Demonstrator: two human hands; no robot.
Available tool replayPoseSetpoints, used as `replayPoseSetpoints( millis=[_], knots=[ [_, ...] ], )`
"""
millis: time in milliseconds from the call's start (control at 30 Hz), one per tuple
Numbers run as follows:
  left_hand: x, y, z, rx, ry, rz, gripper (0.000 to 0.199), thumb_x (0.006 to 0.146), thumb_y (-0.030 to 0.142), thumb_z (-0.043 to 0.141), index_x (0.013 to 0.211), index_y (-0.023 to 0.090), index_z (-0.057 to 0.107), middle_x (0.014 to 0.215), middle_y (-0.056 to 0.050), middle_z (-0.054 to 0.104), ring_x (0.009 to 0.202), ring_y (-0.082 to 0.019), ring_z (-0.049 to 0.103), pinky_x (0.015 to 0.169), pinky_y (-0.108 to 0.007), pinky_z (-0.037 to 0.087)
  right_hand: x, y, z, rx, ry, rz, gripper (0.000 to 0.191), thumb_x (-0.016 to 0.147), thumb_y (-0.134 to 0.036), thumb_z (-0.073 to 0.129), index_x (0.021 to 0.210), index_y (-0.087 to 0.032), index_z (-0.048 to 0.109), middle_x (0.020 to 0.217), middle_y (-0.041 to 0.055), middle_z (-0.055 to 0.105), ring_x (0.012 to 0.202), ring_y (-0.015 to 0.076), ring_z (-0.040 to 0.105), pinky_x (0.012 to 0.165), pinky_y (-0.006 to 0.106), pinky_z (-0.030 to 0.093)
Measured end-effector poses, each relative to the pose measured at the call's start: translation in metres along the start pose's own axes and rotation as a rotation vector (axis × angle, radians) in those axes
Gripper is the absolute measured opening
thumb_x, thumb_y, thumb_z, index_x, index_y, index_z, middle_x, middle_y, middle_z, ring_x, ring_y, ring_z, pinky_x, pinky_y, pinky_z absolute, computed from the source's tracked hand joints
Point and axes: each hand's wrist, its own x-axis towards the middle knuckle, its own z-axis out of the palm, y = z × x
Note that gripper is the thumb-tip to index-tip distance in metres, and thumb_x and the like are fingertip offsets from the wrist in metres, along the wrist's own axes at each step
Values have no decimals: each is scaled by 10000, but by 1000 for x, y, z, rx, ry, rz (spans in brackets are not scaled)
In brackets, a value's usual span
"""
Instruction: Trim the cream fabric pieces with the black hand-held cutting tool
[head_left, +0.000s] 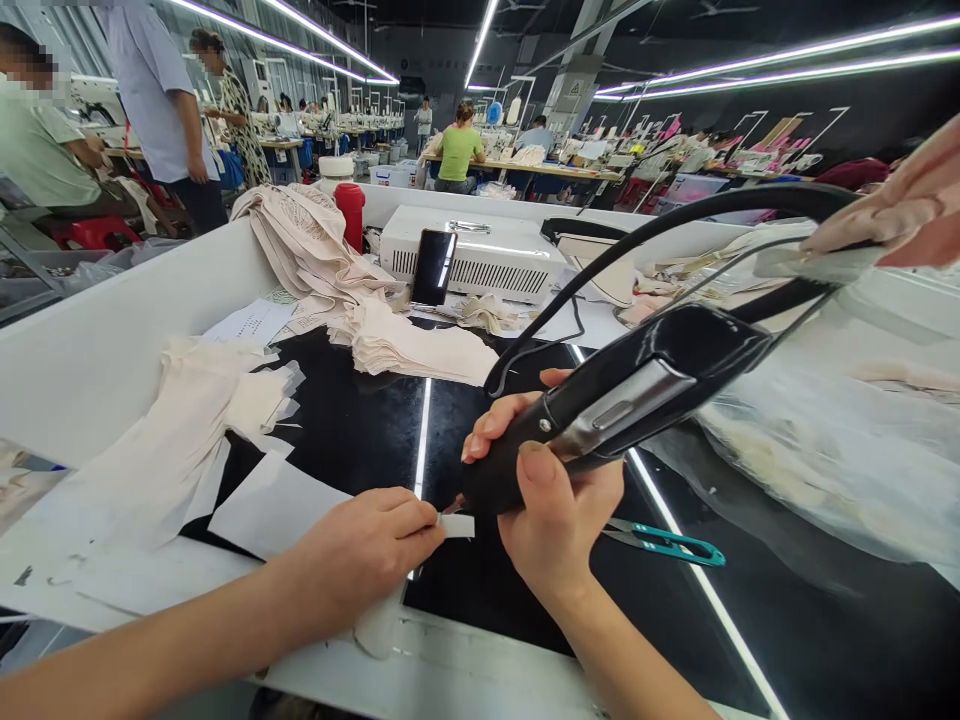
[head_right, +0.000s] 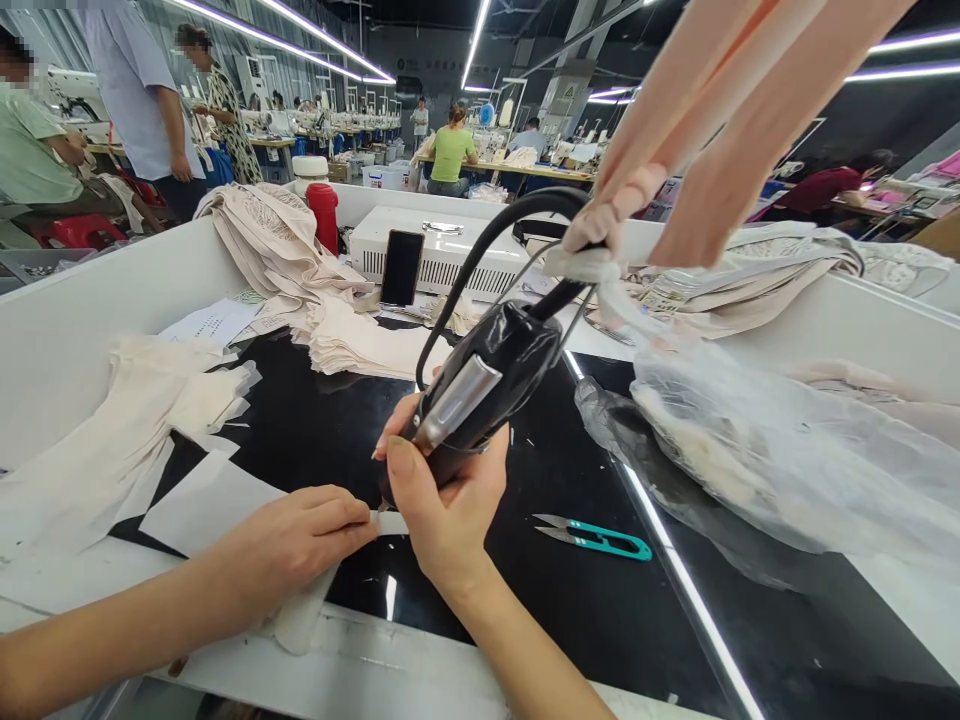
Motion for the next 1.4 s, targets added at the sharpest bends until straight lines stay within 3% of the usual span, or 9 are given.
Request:
replayPoseSetpoints(
  millis=[233,467,933,1133,1400],
  knots=[
    [1,1,-1,7,-5,4,311,946,-14,527,1224,97,609,1111,-103,679,1024,-214,657,947,-344,581,0,-2,-1,-1,-37,6,256,894,-300,747,1060,-267,555,784,-58,677,573,121,610,514,260,531],
    [1,1,-4,1,-29,4,361,892,-22,541,1227,98,599,1104,-108,673,999,-223,644,930,-347,569,4,-6,-11,-45,30,-39,399,853,-385,804,1147,-257,566,766,-55,661,568,134,619,527,278,535],
    [1,2,-5,-11,37,-4,289,950,-28,495,1170,115,614,1084,-95,695,1009,-212,668,934,-345,583,2,-6,-12,-19,26,-22,407,841,-384,817,1145,-260,577,780,-51,673,576,139,620,527,291,529],
    [2,5,-9,-26,30,-21,319,965,-43,440,1176,122,613,1087,-83,703,1035,-204,675,951,-333,576,1,-8,-10,-33,6,-18,320,881,-327,773,1120,-261,570,776,-55,671,578,132,613,536,284,520],
    [2,1,-7,-50,33,-21,273,964,-13,494,1173,112,617,1093,-99,704,1008,-216,679,917,-338,580,-8,-14,-7,21,-13,6,436,840,-429,823,1168,-271,582,777,-41,657,575,145,612,517,295,523]
  ],
)
